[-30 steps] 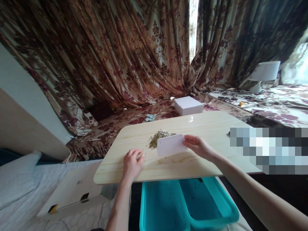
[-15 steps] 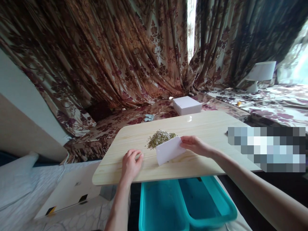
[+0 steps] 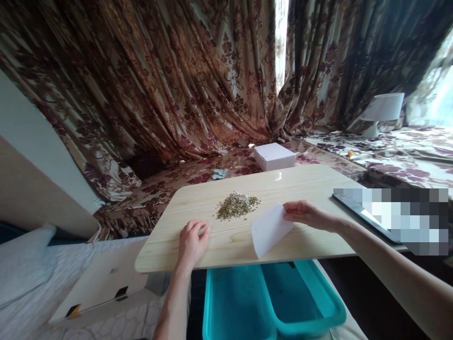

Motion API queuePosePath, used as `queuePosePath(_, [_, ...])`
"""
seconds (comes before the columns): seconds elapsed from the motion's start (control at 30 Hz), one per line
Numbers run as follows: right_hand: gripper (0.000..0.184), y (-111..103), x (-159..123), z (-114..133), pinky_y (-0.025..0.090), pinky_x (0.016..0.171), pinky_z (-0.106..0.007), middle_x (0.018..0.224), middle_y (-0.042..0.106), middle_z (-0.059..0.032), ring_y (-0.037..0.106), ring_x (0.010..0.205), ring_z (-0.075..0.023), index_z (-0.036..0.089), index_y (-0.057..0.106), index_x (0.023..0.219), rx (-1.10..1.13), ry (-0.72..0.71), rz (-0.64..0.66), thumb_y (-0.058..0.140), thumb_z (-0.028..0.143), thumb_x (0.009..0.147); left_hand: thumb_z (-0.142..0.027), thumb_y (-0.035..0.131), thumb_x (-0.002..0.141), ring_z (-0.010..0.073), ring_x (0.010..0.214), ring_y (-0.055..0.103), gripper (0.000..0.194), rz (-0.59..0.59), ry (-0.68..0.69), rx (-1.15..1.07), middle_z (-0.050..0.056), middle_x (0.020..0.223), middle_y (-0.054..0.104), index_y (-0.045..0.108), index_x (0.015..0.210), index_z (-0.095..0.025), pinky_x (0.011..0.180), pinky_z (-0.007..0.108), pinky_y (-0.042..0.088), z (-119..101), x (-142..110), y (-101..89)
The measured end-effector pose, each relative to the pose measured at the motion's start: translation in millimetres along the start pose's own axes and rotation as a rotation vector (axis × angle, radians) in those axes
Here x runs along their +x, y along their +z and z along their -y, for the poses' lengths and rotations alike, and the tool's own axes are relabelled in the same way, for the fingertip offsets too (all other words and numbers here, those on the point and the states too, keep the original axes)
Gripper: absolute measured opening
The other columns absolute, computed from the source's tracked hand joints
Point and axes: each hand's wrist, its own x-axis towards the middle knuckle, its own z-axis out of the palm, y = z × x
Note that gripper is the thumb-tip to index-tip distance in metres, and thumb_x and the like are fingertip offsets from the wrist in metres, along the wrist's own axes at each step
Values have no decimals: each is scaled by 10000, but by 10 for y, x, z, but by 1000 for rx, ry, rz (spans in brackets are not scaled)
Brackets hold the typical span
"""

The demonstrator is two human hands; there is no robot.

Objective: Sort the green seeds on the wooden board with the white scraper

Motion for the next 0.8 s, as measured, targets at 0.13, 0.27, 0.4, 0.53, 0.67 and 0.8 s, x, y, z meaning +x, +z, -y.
queuePosePath(0.13, [410,-171,-156,56,452,626,-300,707,667,-49,580,687,-187,146,653,723,-98,39,-101,681,549,656,-345,537,869,206,972,575,203,12,11,12,58,1009,620,645,945,-191,902,411,448,10,-10,5])
queuePosePath(0.27, [459,-243,-254,-2,493,677,-336,774,697,-65,615,742,-224,175,687,789,-53,-2,-338,716,588,591,-358,550,893,196,979,568,216,21,16,29,51,1047,606,609,981,-171,880,425,458,19,-13,12])
queuePosePath(0.4, [478,-148,-250,-193,509,655,-337,801,705,-67,625,749,-229,205,692,862,-26,-72,-668,692,611,610,-357,546,898,192,973,571,213,24,17,41,54,1077,598,603,990,-173,870,416,468,22,-10,18])
queuePosePath(0.53, [480,16,-192,-371,513,620,-325,838,710,-80,632,727,-224,198,685,912,-39,-62,-779,659,601,653,-361,547,896,196,980,567,216,22,11,40,52,1063,600,605,984,-172,877,424,461,16,-14,15])
queuePosePath(0.67, [450,132,-83,-420,524,681,-350,845,714,-87,643,815,-256,210,676,936,-70,-59,-794,610,591,704,-351,549,887,199,976,568,207,21,10,23,52,1031,608,616,969,-174,887,423,450,9,-17,5])
queuePosePath(0.8, [417,178,34,-401,521,743,-372,839,716,-87,643,863,-264,201,663,943,-89,-85,-808,605,550,723,-323,541,859,210,973,581,174,9,6,11,54,1010,617,641,935,-203,901,393,450,12,-11,2])
